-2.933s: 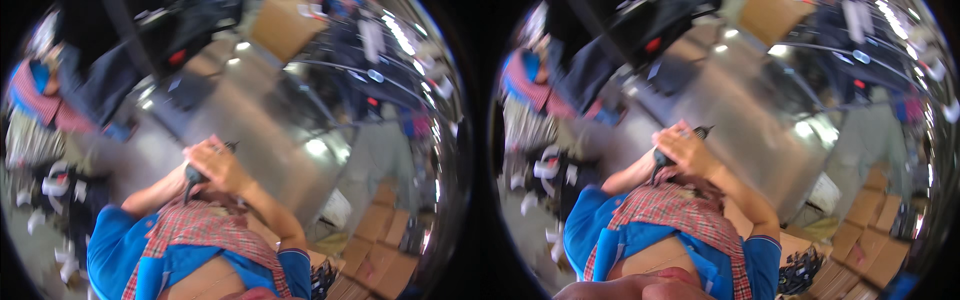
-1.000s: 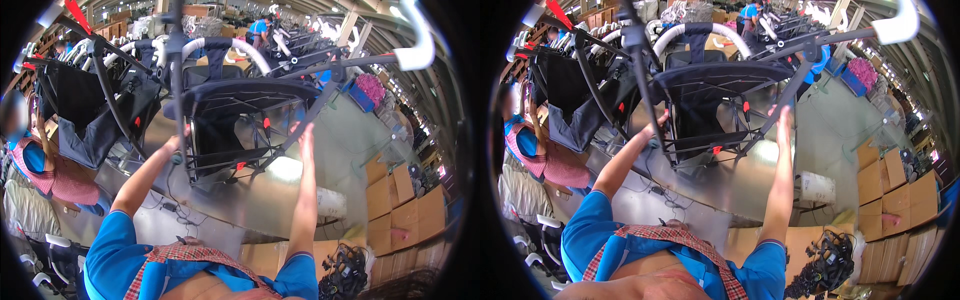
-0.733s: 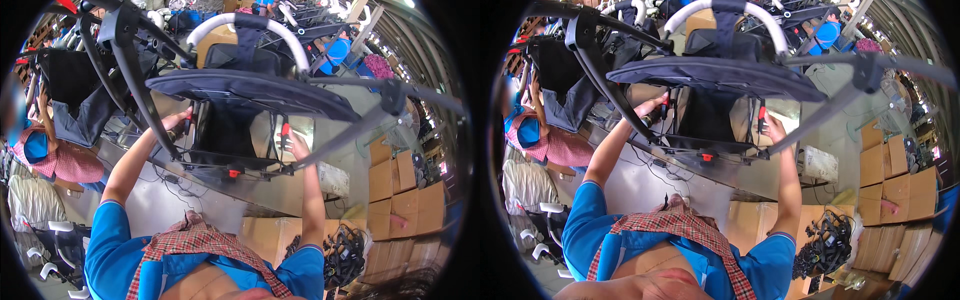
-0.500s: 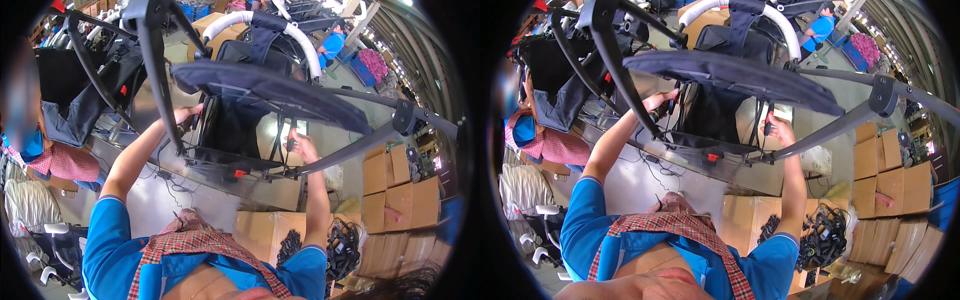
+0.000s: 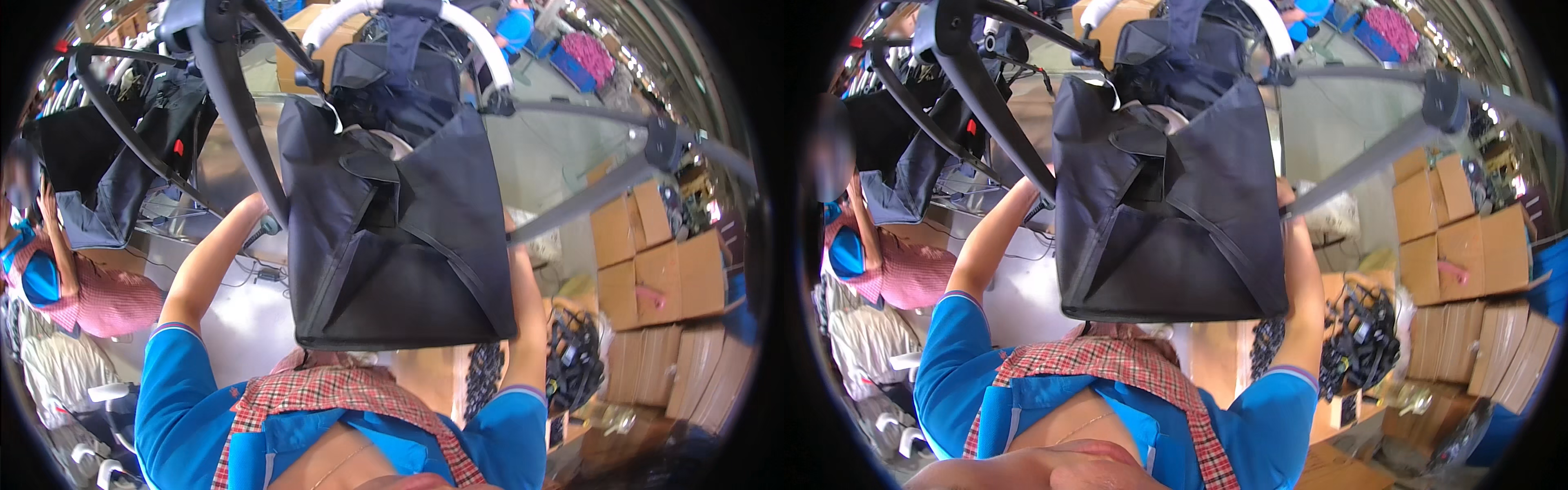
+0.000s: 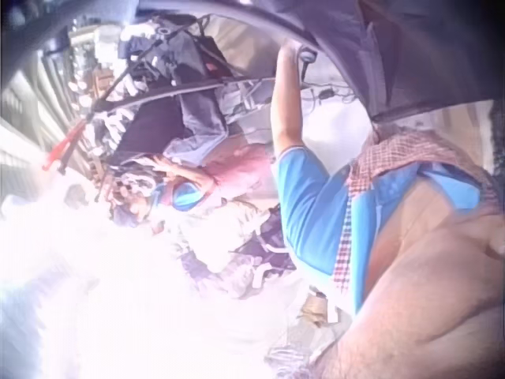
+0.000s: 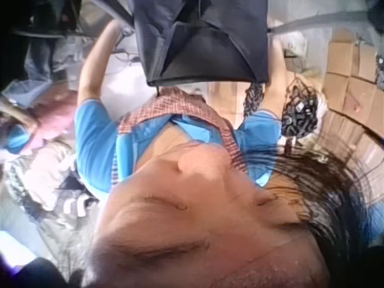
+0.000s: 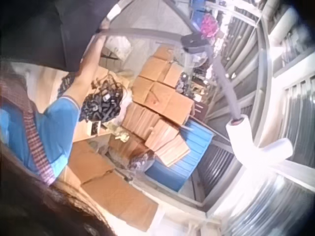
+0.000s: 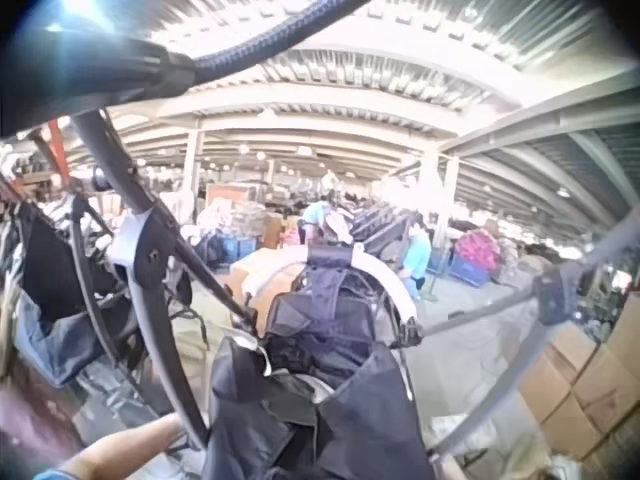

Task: The person uses a corded electric screwdriver to fasten small black plastic clips onto the fabric of a stroller frame. They repeatedly pick clips from a pile on a nearby table, position them on the stroller, and drive them in with the tool.

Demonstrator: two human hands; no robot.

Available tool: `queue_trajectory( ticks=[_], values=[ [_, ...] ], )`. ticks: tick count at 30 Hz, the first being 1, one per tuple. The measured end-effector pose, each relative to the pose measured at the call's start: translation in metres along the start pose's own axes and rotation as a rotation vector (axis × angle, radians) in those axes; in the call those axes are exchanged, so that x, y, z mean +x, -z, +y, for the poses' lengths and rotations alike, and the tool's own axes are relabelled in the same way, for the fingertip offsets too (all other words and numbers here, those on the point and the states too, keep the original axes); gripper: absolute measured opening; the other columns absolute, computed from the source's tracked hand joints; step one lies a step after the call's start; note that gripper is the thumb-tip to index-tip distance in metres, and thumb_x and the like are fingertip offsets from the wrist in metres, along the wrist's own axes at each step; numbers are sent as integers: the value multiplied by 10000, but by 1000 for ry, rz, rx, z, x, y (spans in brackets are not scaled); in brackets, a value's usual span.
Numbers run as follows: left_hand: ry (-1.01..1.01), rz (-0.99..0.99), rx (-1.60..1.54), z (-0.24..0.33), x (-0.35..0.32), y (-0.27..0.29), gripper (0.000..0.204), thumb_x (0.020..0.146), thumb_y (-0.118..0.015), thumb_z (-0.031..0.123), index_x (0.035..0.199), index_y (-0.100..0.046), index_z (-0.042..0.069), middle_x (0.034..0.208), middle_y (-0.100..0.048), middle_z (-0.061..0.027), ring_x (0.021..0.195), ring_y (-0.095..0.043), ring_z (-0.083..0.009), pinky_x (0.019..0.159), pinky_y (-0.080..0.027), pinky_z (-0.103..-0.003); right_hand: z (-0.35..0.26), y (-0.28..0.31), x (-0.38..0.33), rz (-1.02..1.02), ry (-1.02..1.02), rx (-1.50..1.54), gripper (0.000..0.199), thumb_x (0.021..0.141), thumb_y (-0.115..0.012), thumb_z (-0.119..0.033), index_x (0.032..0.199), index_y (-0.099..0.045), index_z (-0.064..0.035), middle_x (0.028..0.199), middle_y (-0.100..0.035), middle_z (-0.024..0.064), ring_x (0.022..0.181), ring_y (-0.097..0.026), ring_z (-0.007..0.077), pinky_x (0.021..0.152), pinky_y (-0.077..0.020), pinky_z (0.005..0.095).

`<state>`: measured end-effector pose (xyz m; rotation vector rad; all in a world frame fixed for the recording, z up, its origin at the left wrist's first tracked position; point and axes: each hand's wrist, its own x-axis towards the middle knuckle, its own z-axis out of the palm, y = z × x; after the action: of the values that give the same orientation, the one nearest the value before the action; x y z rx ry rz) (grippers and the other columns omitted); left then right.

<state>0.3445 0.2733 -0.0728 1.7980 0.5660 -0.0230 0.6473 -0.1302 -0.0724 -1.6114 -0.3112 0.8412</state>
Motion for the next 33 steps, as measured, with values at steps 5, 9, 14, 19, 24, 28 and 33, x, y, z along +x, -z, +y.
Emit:
queue_trajectory(
  ticks=[5,9,14,19,24,28,33],
  values=[
    [96,28,-198,-29,4,-4,520,929,-539,508,1166,-621,52,995,-665,-121,839,-649,-239,766,-553,-371,23,7,-9,65,-2,6,465,908,-659,-400,1160,-633,-9,1068,-704,104,905,-680,195,833,-526,307],
    [246,89,-597,-105,-56,12,508,930,-545,486,1184,-617,52,1058,-673,-130,906,-658,-250,816,-553,-381,34,38,-78,138,164,-21,452,906,-662,-400,1146,-656,-17,1052,-714,85,906,-674,165,823,-516,282],
    [479,209,-900,-142,-197,-33,534,897,-615,426,1262,-560,41,1073,-665,-139,884,-662,-255,783,-548,-380,103,150,-308,715,252,-233,381,995,-555,-307,1192,-625,11,1108,-689,123,1023,-656,180,929,-507,293],
    [732,-261,-585,-119,-216,-136,603,883,-645,356,1385,-428,101,945,-634,-120,721,-632,-203,638,-516,-321,242,130,-393,942,-56,-721,87,812,-675,-101,864,-721,-48,817,-711,93,718,-683,172,639,-535,315],
    [534,-757,-219,-37,-155,-241,753,869,-675,286,1507,-296,161,816,-604,-100,558,-601,-152,493,-485,-262,306,116,-390,973,-31,-989,62,783,-670,-67,845,-673,-58,831,-634,113,731,-659,305,668,-540,399],
    [423,-896,-173,45,-157,-291,782,872,-683,283,1516,-279,98,814,-588,-74,564,-572,-132,525,-447,-246,319,126,-380,891,-137,-1255,70,795,-640,-120,815,-674,-62,828,-651,133,738,-654,371,665,-544,437],
    [327,-1178,-277,81,-172,-327,905,822,-731,395,1524,-259,73,906,-605,-82,736,-609,-151,616,-476,-266,256,90,-383,969,7,-409,162,822,-683,-57,957,-704,29,835,-719,117,743,-694,160,701,-558,299]
  ],
)
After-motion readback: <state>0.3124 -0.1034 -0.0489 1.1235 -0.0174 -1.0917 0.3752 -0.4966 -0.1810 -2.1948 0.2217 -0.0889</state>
